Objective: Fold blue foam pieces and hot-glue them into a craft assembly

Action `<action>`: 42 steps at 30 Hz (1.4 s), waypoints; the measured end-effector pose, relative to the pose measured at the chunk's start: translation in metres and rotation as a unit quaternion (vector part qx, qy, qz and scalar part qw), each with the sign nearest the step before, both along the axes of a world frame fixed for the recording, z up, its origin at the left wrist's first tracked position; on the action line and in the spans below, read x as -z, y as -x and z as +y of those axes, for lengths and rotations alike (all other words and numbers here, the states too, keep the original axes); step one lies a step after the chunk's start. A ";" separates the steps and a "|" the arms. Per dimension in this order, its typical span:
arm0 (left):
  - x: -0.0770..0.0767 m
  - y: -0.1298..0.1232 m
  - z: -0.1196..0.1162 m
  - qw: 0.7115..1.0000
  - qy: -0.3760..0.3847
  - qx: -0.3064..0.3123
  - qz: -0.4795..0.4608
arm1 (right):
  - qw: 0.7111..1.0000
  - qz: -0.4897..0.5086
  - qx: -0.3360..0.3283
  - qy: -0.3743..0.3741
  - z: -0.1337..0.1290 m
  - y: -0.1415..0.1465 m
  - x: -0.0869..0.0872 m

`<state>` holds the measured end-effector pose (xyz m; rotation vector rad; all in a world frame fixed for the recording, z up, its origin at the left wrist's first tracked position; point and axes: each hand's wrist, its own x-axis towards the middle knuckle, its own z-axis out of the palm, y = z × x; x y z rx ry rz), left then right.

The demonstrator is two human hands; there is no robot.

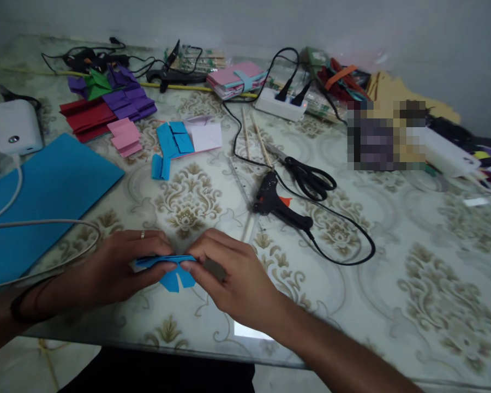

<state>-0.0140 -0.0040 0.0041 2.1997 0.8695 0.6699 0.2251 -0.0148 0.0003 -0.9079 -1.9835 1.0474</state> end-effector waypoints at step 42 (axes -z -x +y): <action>-0.012 -0.006 0.001 0.990 0.134 0.000 0.050 | 0.996 -0.070 0.007 0.045 -0.002 0.009 -0.002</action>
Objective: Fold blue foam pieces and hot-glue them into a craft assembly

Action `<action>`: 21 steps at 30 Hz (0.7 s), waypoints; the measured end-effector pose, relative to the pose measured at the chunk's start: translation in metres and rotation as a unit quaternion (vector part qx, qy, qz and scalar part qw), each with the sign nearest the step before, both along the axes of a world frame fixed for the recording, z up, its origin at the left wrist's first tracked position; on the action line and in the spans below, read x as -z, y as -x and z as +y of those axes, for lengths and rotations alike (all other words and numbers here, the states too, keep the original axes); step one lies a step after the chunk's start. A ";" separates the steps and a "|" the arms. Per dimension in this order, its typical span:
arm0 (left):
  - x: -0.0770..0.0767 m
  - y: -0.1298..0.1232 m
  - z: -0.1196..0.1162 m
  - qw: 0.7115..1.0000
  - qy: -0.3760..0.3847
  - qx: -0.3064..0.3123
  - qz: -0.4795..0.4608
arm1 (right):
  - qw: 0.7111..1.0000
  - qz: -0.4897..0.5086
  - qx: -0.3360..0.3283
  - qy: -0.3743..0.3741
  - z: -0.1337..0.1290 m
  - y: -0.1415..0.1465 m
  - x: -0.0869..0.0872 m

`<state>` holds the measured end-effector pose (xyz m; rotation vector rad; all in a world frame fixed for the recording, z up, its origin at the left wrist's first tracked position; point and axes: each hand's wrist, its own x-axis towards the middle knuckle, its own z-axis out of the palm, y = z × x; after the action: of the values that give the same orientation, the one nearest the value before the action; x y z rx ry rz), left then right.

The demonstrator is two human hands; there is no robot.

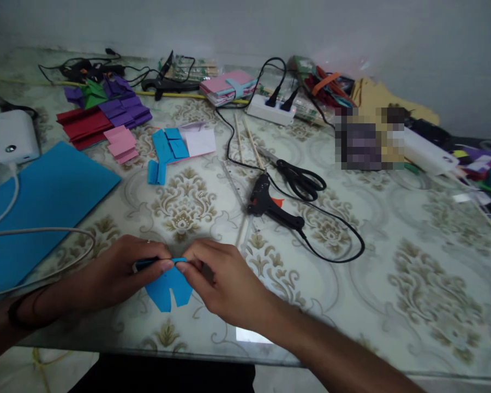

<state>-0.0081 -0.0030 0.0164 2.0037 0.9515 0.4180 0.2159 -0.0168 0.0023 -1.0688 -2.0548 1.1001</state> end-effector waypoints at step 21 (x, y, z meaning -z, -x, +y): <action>0.029 0.018 0.028 0.986 -0.136 -0.068 0.073 | 0.924 -0.320 0.209 -0.029 0.080 -0.120 -0.001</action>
<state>-0.0258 0.0250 -0.0128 2.2464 1.1788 0.5044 0.3361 0.0633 0.0029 -1.9142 -2.1358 0.4988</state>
